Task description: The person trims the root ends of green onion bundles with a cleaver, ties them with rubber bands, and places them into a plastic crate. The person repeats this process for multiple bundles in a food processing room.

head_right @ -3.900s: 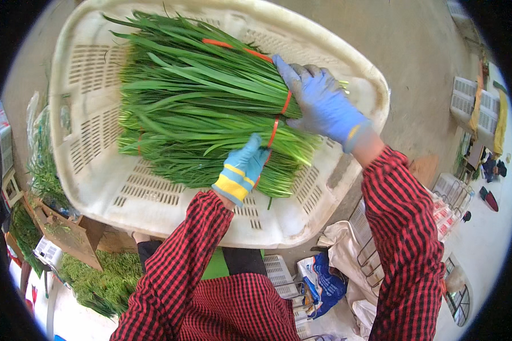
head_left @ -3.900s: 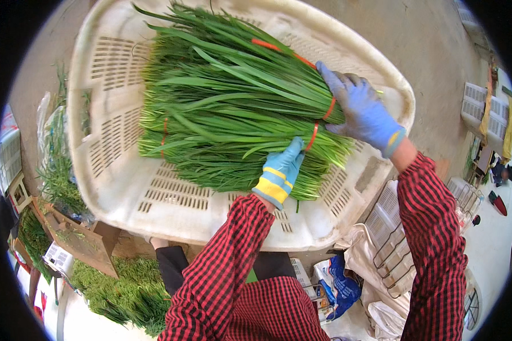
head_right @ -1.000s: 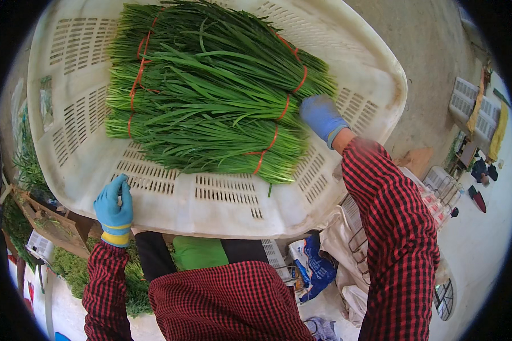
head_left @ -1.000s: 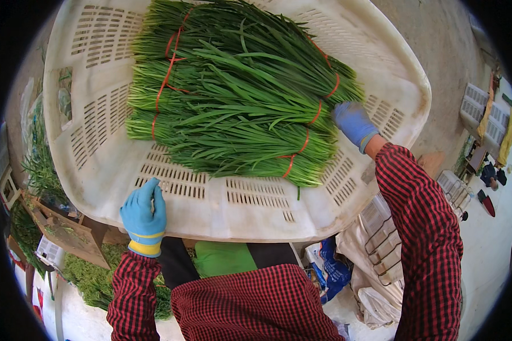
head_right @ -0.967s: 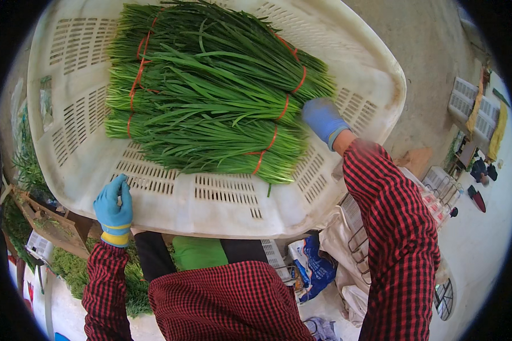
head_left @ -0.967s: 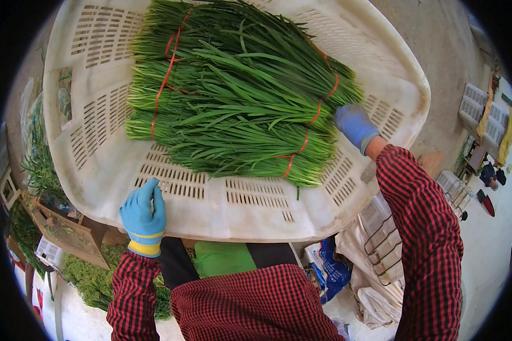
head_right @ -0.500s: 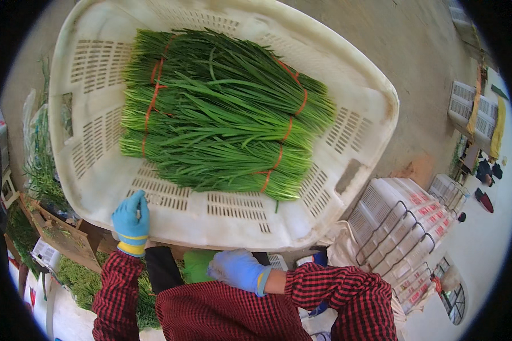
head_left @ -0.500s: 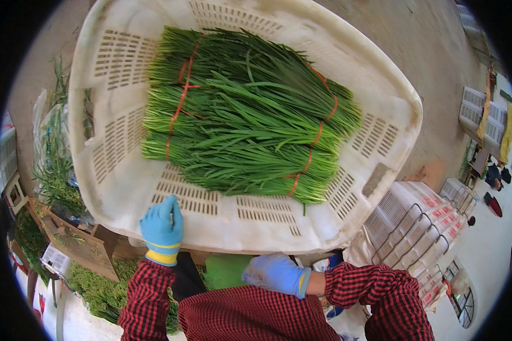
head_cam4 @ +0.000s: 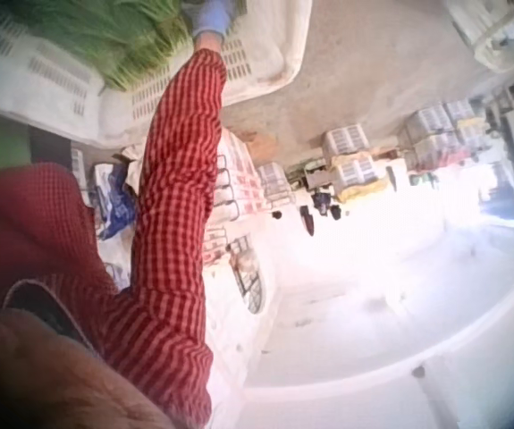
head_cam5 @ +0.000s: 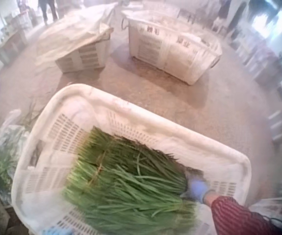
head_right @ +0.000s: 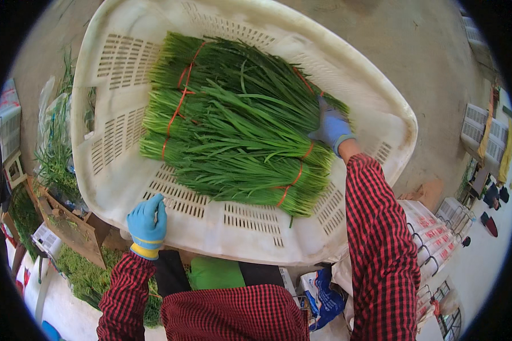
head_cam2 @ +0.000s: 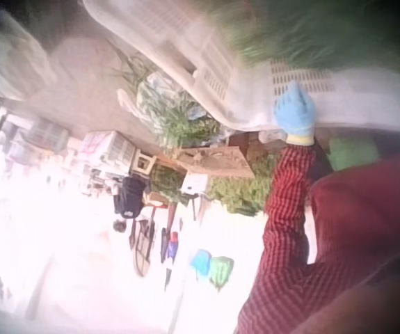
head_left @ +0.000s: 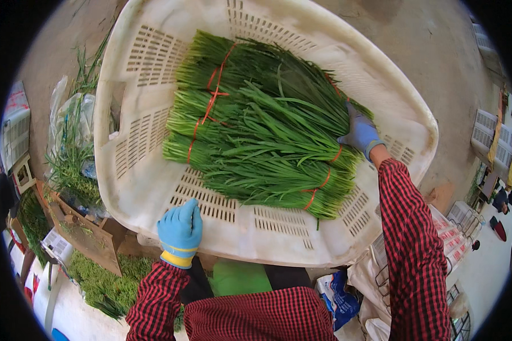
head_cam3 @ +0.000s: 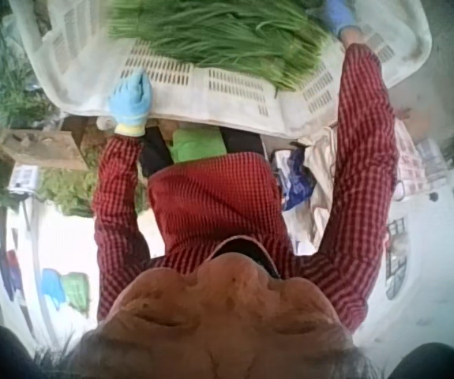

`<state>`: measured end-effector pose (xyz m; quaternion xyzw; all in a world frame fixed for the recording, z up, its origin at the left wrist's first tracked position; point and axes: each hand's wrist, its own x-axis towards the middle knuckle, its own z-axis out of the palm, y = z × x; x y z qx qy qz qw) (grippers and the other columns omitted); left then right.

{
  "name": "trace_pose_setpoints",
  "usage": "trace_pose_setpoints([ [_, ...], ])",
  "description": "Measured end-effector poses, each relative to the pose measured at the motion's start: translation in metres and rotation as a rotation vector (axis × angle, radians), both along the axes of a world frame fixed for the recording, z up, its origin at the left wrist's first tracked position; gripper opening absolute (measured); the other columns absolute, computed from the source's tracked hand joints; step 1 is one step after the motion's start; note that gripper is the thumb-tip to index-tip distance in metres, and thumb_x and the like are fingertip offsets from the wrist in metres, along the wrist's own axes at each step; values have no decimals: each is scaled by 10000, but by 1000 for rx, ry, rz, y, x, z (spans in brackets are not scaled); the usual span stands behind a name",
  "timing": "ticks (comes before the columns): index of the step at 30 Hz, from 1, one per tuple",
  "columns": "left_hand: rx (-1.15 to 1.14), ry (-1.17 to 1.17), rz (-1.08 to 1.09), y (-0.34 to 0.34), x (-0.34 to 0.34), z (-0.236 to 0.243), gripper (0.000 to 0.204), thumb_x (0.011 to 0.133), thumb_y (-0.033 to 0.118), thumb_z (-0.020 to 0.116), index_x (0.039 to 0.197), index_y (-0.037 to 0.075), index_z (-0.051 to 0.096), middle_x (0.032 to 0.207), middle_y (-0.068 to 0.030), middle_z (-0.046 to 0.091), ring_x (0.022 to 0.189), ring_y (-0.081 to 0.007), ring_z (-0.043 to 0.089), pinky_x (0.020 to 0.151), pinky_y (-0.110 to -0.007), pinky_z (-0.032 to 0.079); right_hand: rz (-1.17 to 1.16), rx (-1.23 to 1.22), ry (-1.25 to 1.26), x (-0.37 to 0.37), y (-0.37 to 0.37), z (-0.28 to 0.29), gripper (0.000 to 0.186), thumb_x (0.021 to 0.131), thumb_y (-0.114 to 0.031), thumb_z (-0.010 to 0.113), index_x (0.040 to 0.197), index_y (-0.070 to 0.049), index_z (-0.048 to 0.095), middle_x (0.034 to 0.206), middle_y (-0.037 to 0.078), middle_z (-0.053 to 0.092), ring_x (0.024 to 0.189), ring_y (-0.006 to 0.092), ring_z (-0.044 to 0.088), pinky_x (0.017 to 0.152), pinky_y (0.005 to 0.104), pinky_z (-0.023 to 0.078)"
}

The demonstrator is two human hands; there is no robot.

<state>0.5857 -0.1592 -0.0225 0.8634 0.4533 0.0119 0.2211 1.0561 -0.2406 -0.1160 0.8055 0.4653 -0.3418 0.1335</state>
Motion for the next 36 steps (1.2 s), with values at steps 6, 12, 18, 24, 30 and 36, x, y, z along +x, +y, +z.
trace_pose_setpoints([
  [6, 47, -11, -14, 1, 0, -2, 184, 814, 89, 696, 993, 111, 659, 693, -77, 611, 623, -284, 595, 563, -405, 468, 198, -96, -123, -7, -21, -6, 1153, 636, -319, 896, 1476, 104, 229, 1205, 294, 608, 1096, 389, 615, 955, 429, 500],
  [12, -2, 64, -37, 0, -1, -2, 168, 821, 99, 682, 981, 146, 662, 679, -80, 602, 634, -288, 617, 542, -420, 466, 172, -58, -10, 18, -24, -35, 1057, 676, -284, 863, 1484, 65, 277, 1378, 291, 498, 1230, 398, 534, 1053, 430, 437],
  [18, 31, -62, -13, -4, -1, -6, 52, 831, 159, 605, 871, 129, 592, 620, -58, 538, 545, -257, 560, 485, -415, 443, -51, 238, -94, -52, -49, -2, 923, 786, -41, 726, 1542, -30, 196, 1476, 215, 447, 1274, 376, 517, 1076, 430, 413],
  [24, -95, -272, 22, -3, 0, -4, 93, 852, 183, 596, 822, 100, 564, 647, -68, 564, 600, -280, 594, 534, -430, 473, 7, 560, 180, -226, -68, 103, 656, 875, 96, 549, 1490, -12, 349, 1459, 198, 482, 1260, 339, 550, 1033, 409, 459],
  [30, -316, -520, 224, -9, -28, 29, 122, 871, 220, 600, 880, 98, 598, 691, -82, 607, 624, -312, 611, 554, -441, 481, -304, 424, 431, -394, -72, 193, 354, 938, 67, 503, 1285, 38, 569, 1228, 183, 642, 1106, 258, 634, 960, 355, 491],
  [36, -249, -694, 525, -49, -226, 98, 253, 858, 152, 673, 1109, 126, 671, 804, -97, 684, 685, -295, 668, 596, -410, 534, -493, -1, 751, -517, -58, 209, 283, 962, 10, 528, 1226, -2, 628, 1101, 75, 679, 915, 115, 646, 850, 255, 516],
])
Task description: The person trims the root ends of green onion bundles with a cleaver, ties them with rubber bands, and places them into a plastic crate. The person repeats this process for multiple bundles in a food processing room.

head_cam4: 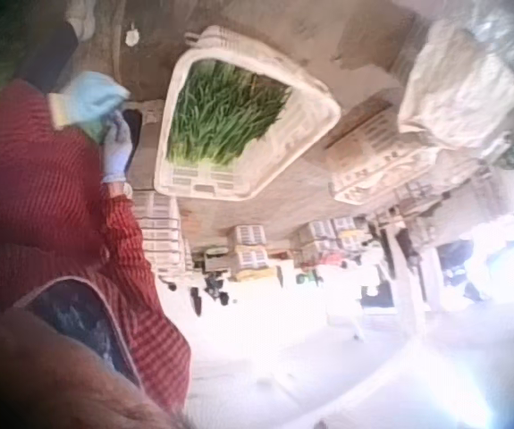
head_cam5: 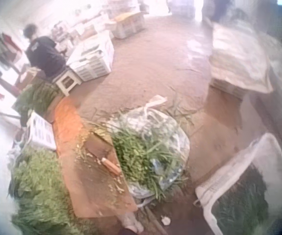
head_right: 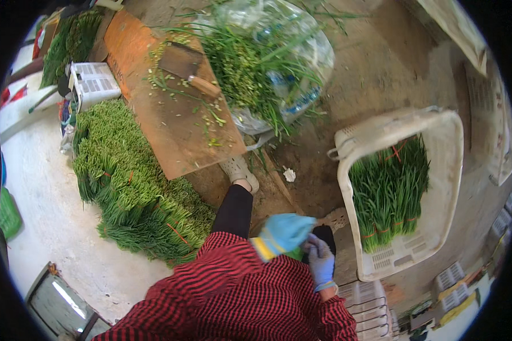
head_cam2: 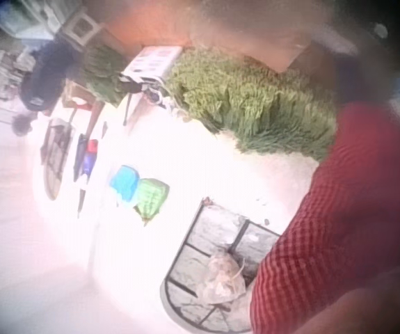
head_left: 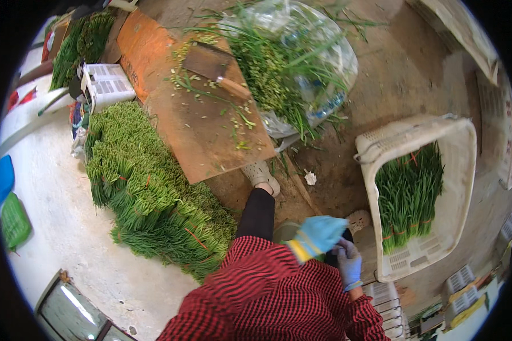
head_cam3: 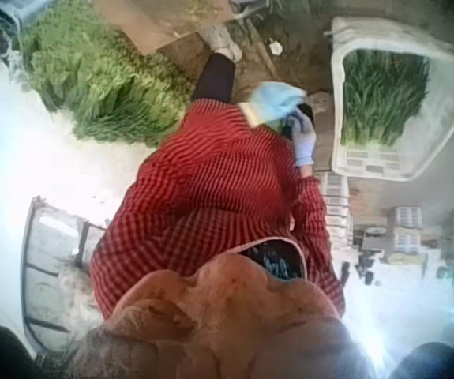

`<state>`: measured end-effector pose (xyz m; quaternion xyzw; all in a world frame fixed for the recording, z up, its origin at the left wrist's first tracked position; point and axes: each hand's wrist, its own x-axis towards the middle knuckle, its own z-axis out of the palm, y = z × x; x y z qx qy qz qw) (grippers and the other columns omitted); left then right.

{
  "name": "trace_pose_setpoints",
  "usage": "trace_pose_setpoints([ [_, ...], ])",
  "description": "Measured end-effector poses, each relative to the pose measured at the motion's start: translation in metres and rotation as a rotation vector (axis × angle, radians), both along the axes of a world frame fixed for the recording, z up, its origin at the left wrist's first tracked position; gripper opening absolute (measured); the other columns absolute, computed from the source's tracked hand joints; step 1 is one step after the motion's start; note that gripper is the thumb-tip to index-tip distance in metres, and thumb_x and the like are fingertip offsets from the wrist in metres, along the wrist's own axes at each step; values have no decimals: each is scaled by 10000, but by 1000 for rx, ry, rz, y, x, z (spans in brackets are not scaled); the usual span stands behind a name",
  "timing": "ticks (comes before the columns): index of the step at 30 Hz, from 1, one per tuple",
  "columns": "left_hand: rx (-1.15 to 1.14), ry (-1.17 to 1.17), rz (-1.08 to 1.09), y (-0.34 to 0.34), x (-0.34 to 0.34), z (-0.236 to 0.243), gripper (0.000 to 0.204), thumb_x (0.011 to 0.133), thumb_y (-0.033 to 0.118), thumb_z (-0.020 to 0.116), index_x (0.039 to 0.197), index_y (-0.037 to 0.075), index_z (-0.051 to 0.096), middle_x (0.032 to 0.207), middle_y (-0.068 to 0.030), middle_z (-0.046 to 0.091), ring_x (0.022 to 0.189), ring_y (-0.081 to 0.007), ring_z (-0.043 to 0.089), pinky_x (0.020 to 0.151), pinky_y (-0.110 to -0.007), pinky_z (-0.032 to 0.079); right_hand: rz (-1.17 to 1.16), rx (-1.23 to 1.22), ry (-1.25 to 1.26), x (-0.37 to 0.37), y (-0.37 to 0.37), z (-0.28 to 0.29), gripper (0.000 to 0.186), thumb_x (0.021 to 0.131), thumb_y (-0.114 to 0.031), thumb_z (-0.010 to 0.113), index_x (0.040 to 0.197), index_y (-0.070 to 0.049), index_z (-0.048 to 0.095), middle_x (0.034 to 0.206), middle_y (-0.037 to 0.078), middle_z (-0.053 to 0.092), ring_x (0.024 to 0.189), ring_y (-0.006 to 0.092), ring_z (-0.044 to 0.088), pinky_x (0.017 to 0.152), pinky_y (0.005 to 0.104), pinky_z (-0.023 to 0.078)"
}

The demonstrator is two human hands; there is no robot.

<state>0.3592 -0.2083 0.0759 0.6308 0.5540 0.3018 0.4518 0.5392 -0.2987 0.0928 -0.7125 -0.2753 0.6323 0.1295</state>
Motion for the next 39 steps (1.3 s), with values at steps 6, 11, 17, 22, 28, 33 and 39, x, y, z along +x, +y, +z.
trace_pose_setpoints([
  [6, -519, 423, 198, -23, -256, 43, 422, 858, 154, 663, 1269, 98, 586, 930, -126, 705, 773, -300, 688, 691, -398, 561, 266, -177, 78, -109, 48, 44, 288, 953, -24, 551, 1228, 21, 624, 1064, 83, 694, 932, 125, 654, 860, 257, 514],
  [11, -701, 482, 192, -50, -357, 69, 526, 879, 307, 639, 1343, 83, 529, 1213, -207, 638, 1104, -388, 610, 955, -467, 483, 435, -233, 100, -175, 83, 82, 290, 929, -26, 556, 1203, 43, 622, 997, 92, 689, 843, 145, 653, 789, 273, 538],
  [17, -762, 202, 375, -82, -313, 75, 505, 955, 448, 518, 1315, 96, 562, 1181, -209, 653, 1065, -384, 626, 911, -479, 499, 457, -284, 111, -222, 115, 100, 250, 950, -6, 496, 1159, 66, 612, 931, 100, 677, 801, 141, 648, 725, 271, 546],
  [22, -896, -66, 435, -75, -238, 88, 382, 960, 408, 537, 1218, 138, 615, 1070, -145, 703, 974, -327, 674, 866, -415, 522, 667, -167, 183, -222, 161, 104, 242, 947, -27, 499, 1140, 65, 612, 924, 103, 682, 747, 143, 639, 700, 274, 535],
  [28, -768, -235, 856, -54, -185, 130, 356, 962, 319, 559, 1265, 137, 600, 1075, -112, 718, 971, -283, 691, 845, -393, 533, 943, -62, 70, -203, 236, 104, 274, 903, -7, 534, 1159, 65, 603, 898, 103, 676, 725, 142, 625, 663, 256, 524],
  [33, -719, -420, 1105, -62, -146, 140, 337, 964, 298, 563, 1232, 101, 622, 1042, -101, 723, 970, -276, 692, 842, -359, 539, 1157, -25, -77, -196, 282, 107, 264, 865, -14, 534, 1096, 67, 633, 836, 106, 691, 654, 136, 630, 551, 248, 494],
  [39, -608, -472, 1201, -109, -125, 119, 300, 966, 282, 545, 1198, 106, 617, 1002, -100, 724, 877, -289, 697, 771, -409, 547, 1340, -102, -148, -223, 269, 111, 233, 904, -35, 563, 1099, 75, 625, 868, 115, 689, 702, 132, 632, 626, 244, 504],
])
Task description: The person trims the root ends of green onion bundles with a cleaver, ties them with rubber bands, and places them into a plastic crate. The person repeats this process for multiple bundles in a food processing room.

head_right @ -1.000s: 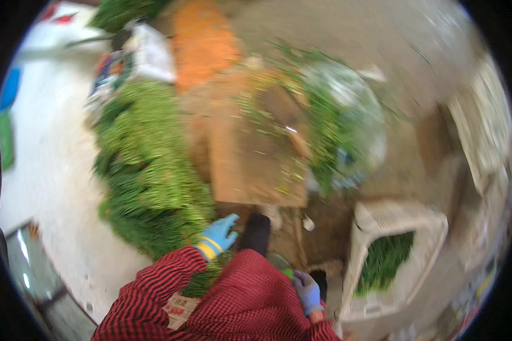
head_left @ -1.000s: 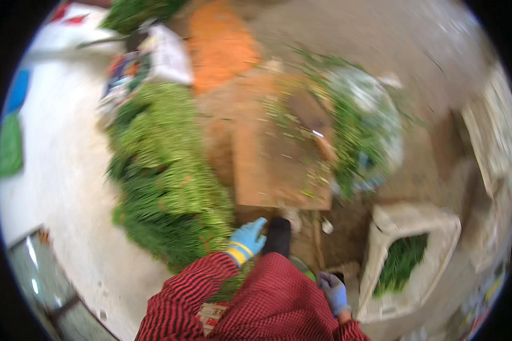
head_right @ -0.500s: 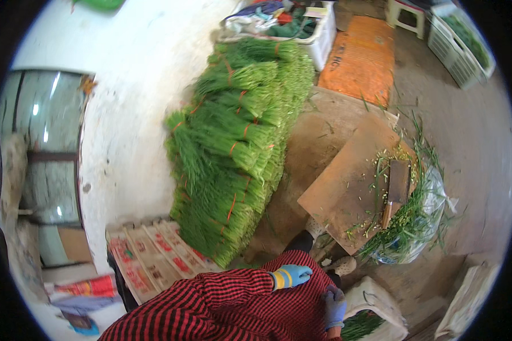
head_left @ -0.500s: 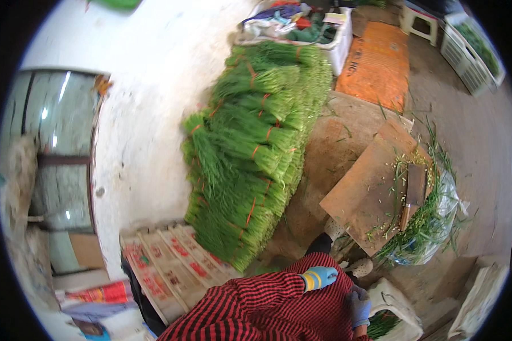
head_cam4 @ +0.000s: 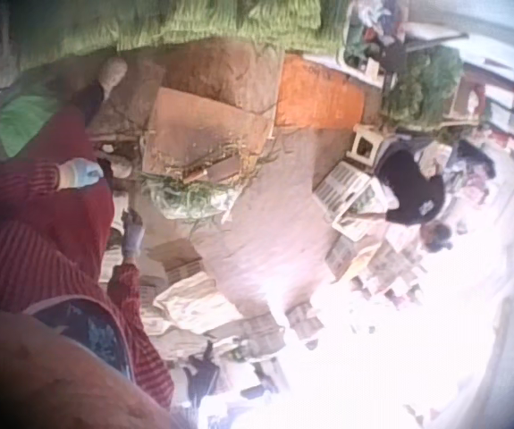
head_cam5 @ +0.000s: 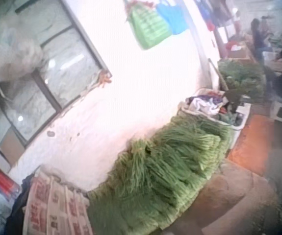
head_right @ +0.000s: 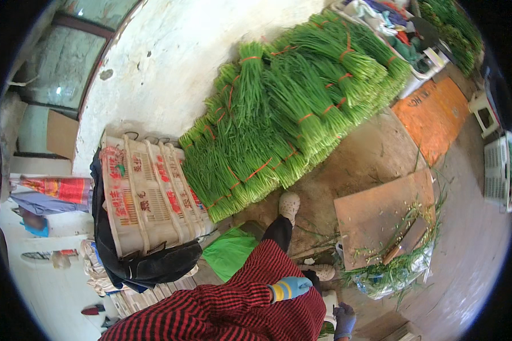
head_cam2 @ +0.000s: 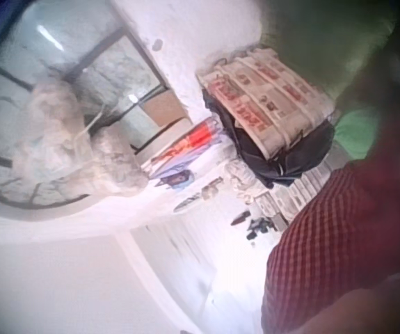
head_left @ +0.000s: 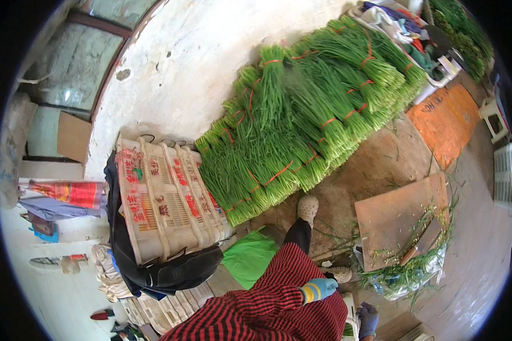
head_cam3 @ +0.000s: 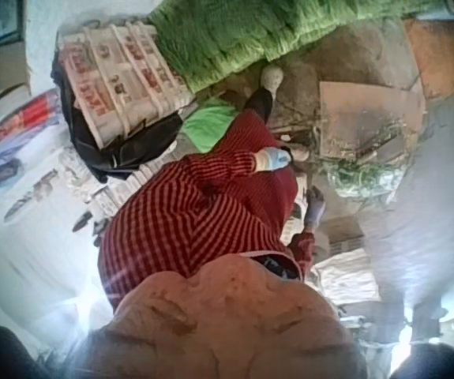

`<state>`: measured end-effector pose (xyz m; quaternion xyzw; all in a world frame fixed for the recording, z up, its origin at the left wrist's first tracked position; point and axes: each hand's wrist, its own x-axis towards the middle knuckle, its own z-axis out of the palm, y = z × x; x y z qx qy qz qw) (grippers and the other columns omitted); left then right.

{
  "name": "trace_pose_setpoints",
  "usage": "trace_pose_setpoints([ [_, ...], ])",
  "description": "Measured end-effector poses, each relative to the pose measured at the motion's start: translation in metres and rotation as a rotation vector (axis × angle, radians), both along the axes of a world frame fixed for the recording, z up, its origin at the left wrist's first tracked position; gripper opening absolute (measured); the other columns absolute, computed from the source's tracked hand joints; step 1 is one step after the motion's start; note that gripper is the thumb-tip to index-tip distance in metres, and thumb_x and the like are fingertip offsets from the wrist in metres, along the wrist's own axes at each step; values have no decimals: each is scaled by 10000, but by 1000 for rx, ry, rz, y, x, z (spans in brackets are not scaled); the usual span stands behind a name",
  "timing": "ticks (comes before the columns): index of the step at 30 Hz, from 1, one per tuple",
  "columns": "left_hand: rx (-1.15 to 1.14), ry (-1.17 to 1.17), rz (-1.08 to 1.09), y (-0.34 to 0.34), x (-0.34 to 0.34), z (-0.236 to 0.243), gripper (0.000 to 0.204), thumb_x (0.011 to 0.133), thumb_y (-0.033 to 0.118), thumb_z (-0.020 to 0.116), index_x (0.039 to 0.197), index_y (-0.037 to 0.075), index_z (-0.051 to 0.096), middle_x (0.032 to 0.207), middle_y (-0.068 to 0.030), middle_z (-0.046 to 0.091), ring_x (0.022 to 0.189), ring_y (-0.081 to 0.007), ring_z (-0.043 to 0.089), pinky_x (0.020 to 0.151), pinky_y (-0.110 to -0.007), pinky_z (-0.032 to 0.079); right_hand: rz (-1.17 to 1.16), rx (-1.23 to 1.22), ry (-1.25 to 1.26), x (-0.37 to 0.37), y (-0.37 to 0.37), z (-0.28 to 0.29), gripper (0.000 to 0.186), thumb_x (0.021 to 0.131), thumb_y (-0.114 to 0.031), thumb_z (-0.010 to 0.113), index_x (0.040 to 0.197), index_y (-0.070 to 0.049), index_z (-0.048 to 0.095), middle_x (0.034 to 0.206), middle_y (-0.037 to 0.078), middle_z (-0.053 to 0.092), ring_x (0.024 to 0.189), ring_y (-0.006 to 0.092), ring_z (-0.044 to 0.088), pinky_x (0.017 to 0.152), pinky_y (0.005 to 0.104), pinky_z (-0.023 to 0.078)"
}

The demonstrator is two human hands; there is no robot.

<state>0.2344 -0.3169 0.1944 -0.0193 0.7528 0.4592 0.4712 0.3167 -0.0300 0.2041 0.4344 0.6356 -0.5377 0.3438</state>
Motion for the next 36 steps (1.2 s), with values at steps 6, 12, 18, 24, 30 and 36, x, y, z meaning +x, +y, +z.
trace_pose_setpoints([
  [6, 27, -61, 292, -83, -55, -34, 323, 963, 278, 586, 1232, 100, 610, 1074, -116, 712, 955, -266, 691, 836, -361, 533, 153, -41, -66, -66, -96, -15, 284, 894, -27, 552, 1149, 74, 625, 797, 93, 681, 654, 125, 621, 575, 239, 485],
  [12, -184, 186, 799, -246, -88, -94, 267, 952, 218, 603, 1168, 66, 641, 1010, -124, 707, 889, -265, 674, 835, -320, 525, 349, -177, -117, -161, -231, -7, 264, 900, -57, 573, 1133, 38, 652, 904, 60, 679, 766, 112, 608, 674, 248, 499],
  [18, -570, -133, 1160, -429, -55, -193, 396, 850, 253, 636, 1200, 68, 621, 936, -145, 689, 733, -255, 664, 665, -376, 533, 391, -167, -171, -220, -294, -2, 256, 907, -58, 584, 1136, 41, 642, 882, 68, 679, 749, 120, 611, 677, 251, 500],
  [24, -799, -192, 1169, -548, -37, -265, 681, 765, 273, 766, 1335, 17, 494, 1279, -198, 617, 1164, -356, 594, 970, -419, 487, 364, -92, -275, -235, -294, -14, 249, 941, -49, 571, 1162, 55, 612, 855, 87, 692, 717, 140, 638, 663, 254, 524],
  [30, -993, 72, 1283, -592, -82, -271, 1071, 648, 357, 870, 1477, -31, 313, 1477, -273, 404, 1359, -389, 413, 1126, -406, 357, 478, -40, -295, -241, -290, -31, 260, 945, -84, 579, 1161, 53, 624, 838, 81, 705, 682, 123, 626, 623, 242, 506],
  [36, -1160, -119, 1221, -599, -145, -269, 1352, 545, 589, 884, 1517, -52, 195, 1501, -303, 350, 1373, -416, 390, 1130, -425, 353, 486, -16, -367, -246, -282, -41, 298, 998, -182, 558, 1183, 42, 625, 818, 63, 694, 708, 114, 617, 662, 258, 496],
])
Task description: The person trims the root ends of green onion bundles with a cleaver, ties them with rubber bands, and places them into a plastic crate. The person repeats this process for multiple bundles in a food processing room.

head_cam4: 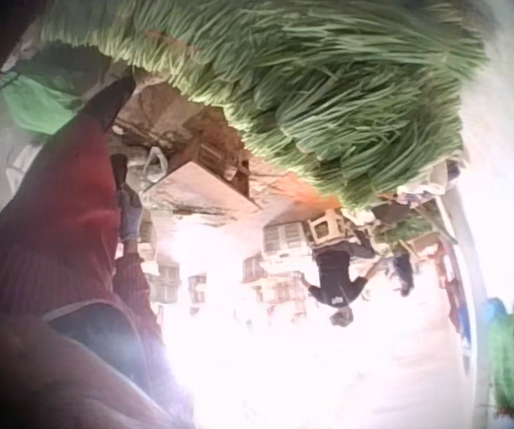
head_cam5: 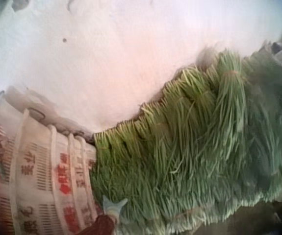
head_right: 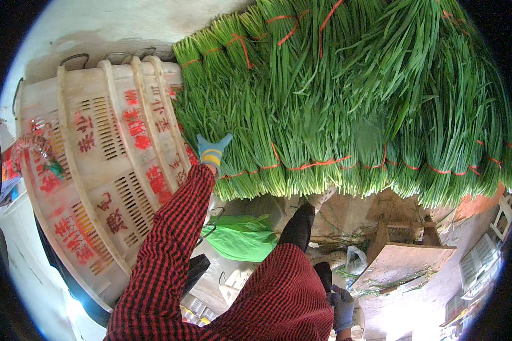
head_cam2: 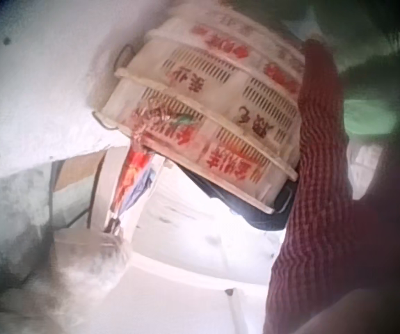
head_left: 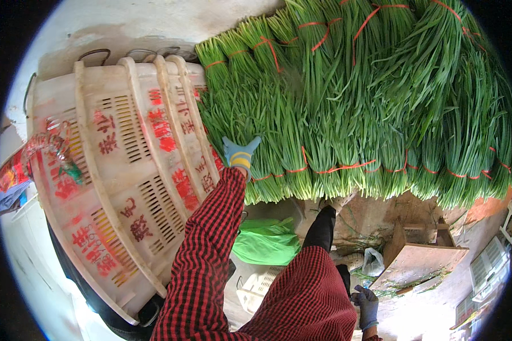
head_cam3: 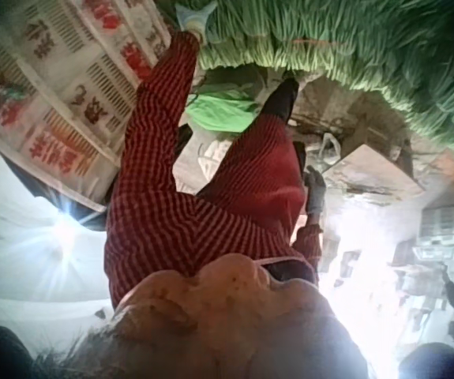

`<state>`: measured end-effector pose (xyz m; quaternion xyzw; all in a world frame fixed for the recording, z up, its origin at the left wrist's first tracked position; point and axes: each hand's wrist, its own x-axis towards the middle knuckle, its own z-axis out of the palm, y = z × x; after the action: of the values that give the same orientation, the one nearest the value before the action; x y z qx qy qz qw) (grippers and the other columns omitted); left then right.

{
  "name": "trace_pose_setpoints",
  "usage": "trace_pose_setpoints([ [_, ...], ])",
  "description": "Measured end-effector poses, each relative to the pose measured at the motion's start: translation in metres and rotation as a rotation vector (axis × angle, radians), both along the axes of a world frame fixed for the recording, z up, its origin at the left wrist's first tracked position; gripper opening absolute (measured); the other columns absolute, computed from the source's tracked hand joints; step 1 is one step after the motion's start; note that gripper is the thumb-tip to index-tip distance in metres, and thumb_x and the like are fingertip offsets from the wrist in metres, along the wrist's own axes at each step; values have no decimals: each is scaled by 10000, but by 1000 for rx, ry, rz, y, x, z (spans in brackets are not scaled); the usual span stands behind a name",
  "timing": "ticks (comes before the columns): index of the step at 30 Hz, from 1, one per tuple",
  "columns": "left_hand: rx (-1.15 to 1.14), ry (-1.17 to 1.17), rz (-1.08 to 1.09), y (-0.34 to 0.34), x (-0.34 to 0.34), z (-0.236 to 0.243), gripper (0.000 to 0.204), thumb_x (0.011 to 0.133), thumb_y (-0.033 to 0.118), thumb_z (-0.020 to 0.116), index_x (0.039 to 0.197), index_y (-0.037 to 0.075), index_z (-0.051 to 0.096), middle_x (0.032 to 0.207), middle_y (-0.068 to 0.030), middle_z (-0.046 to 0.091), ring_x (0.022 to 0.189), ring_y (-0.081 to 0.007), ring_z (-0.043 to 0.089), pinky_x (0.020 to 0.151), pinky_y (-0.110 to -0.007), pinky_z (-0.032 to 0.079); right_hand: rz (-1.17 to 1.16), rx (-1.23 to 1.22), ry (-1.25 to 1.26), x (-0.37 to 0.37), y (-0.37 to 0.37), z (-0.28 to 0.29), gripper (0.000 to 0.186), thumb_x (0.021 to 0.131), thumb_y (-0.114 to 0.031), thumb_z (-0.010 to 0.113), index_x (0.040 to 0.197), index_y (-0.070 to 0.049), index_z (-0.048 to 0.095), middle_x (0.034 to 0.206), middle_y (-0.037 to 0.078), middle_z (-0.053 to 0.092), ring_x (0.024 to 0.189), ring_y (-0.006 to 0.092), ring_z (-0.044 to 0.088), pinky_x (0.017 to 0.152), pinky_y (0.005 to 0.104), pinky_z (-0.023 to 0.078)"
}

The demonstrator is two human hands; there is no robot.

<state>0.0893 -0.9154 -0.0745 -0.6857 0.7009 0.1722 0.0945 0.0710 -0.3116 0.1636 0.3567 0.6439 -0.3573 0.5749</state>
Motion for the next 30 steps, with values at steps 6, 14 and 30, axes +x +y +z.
trace_pose_setpoints([
  [6, -38, -303, -20, -15, -8, -11, 1103, 517, 682, 837, 1273, -60, 532, 1228, -266, 613, 1136, -410, 602, 950, -472, 504, -49, 2, -16, 5, 15, -8, 280, 989, -150, 532, 1165, 35, 646, 841, 75, 707, 695, 126, 623, 662, 270, 502],
  [14, 320, 170, 202, -43, 1, -9, 875, 624, 359, 910, 1305, -55, 548, 1287, -213, 623, 1129, -356, 627, 933, -433, 511, 207, -36, 98, 2, 30, -17, 483, 950, -532, 534, 1153, -130, 710, 1058, 146, 728, 882, 313, 676, 803, 426, 517],
  [30, 653, -49, 165, 77, 183, 174, 310, 886, 246, 678, 1156, 99, 636, 957, -87, 652, 798, -210, 568, 706, -394, 481, -232, -94, 43, -1, 34, -6, 243, 980, -168, 585, 1142, -15, 680, 936, 33, 687, 803, 100, 606, 730, 247, 497],
])
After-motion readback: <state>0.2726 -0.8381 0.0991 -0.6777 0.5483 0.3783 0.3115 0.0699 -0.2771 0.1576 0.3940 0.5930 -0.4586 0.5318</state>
